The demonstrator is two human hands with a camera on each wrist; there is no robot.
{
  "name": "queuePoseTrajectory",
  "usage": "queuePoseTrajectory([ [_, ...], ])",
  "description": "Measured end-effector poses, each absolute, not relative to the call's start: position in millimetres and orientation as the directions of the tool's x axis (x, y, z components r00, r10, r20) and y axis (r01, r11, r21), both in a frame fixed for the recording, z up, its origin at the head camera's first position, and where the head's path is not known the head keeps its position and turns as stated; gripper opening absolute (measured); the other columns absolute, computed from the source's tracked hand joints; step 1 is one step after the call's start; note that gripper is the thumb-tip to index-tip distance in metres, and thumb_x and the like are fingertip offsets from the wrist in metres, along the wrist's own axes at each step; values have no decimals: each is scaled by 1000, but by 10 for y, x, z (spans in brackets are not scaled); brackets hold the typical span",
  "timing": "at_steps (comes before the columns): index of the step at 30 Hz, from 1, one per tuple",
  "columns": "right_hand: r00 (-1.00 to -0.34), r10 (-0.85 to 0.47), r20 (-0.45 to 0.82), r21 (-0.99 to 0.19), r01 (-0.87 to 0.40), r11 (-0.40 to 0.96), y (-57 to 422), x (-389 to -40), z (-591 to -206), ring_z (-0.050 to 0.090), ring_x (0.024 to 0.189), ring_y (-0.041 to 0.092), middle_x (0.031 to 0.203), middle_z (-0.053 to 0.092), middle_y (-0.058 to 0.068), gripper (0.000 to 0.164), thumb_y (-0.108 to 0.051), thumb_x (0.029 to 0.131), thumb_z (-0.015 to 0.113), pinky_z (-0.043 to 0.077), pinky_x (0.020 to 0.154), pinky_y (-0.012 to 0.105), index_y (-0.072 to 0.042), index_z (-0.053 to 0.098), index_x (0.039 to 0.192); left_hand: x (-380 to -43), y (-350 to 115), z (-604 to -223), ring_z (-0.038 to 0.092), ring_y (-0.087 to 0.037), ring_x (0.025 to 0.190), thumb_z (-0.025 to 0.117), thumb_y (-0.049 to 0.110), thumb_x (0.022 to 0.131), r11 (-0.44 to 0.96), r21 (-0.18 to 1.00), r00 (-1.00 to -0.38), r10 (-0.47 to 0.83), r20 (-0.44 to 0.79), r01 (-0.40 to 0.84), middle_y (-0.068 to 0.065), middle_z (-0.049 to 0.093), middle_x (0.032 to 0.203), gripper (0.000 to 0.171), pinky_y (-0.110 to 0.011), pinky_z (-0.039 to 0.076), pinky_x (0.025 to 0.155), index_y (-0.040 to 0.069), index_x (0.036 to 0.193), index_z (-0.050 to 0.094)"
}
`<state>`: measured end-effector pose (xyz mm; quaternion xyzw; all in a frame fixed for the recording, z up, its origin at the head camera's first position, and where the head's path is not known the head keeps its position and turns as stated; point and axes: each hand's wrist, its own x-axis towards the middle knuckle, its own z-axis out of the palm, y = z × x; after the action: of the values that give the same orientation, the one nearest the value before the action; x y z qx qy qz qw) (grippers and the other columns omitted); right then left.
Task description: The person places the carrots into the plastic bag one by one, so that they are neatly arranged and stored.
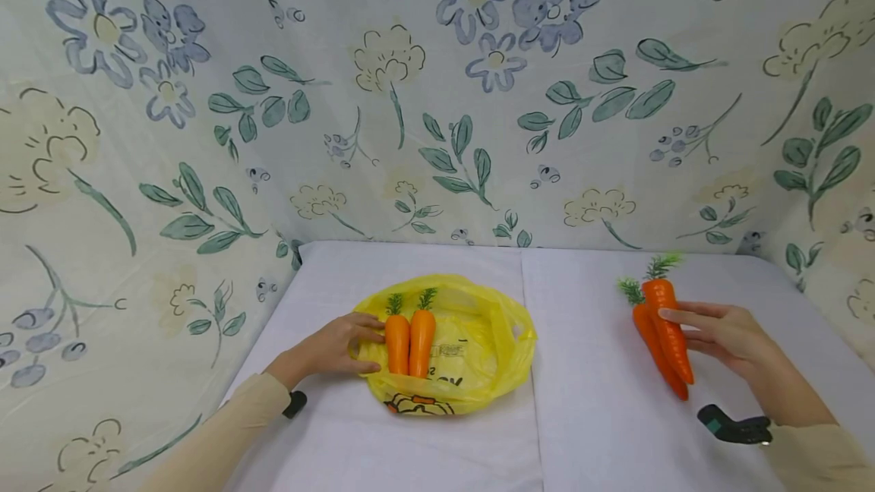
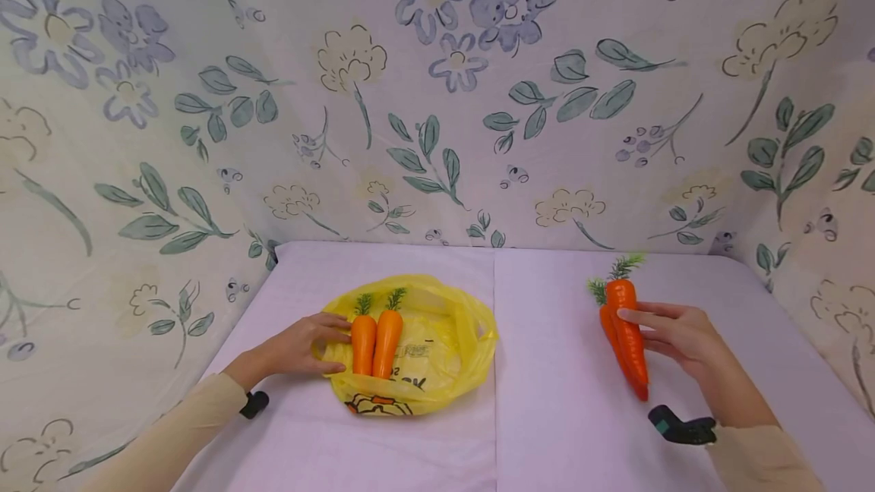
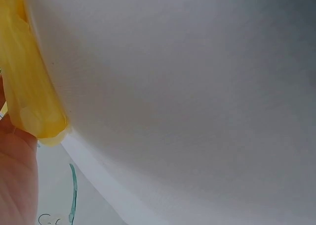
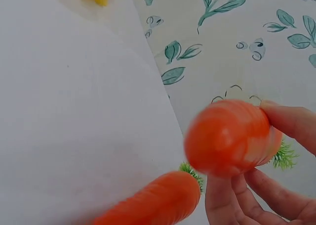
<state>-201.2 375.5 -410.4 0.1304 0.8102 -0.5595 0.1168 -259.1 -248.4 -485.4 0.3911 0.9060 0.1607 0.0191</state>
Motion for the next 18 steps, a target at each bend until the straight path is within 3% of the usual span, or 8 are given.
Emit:
queuePoseTrajectory([
  [3, -942, 60, -331, -884, 332, 330, 3688, -2016, -4077, 60, 83, -2, 142, 37, 35, 92, -38, 97, 65, 59, 81, 31, 19, 16, 149, -2588, -2485, -4844, 49, -28, 132, 71, 57, 86, 644, 301, -694, 714, 95, 703, -2, 60, 137, 53, -52, 40, 109, 17, 120, 74],
  [9, -949, 46, -313, -887, 309, 342, 3562, -2013, -4065, 61, 85, 3, 145, 32, 39, 87, -35, 97, 65, 58, 79, 28, 19, 20, 148, -2585, -2484, -4842, 49, -29, 132, 70, 58, 86, 640, 303, -692, 715, 100, 706, -3, 60, 137, 54, -53, 40, 108, 16, 120, 74],
  [15, -953, 33, -303, -889, 295, 351, 3468, -2006, -4077, 62, 88, 8, 131, 52, 26, 85, -34, 96, 67, 58, 79, 27, 19, 24, 147, -2581, -2486, -4859, 50, -29, 131, 70, 57, 86, 628, 301, -680, 724, 114, 718, -3, 60, 136, 53, -52, 41, 107, 16, 119, 74],
  [18, -954, 29, -299, -890, 290, 352, 3405, -2006, -4082, 62, 89, 10, 129, 53, 24, 85, -35, 96, 68, 58, 79, 28, 18, 26, 147, -2588, -2488, -4869, 51, -29, 130, 71, 57, 86, 625, 292, -676, 726, 123, 724, -3, 61, 136, 53, -53, 42, 106, 16, 119, 75],
])
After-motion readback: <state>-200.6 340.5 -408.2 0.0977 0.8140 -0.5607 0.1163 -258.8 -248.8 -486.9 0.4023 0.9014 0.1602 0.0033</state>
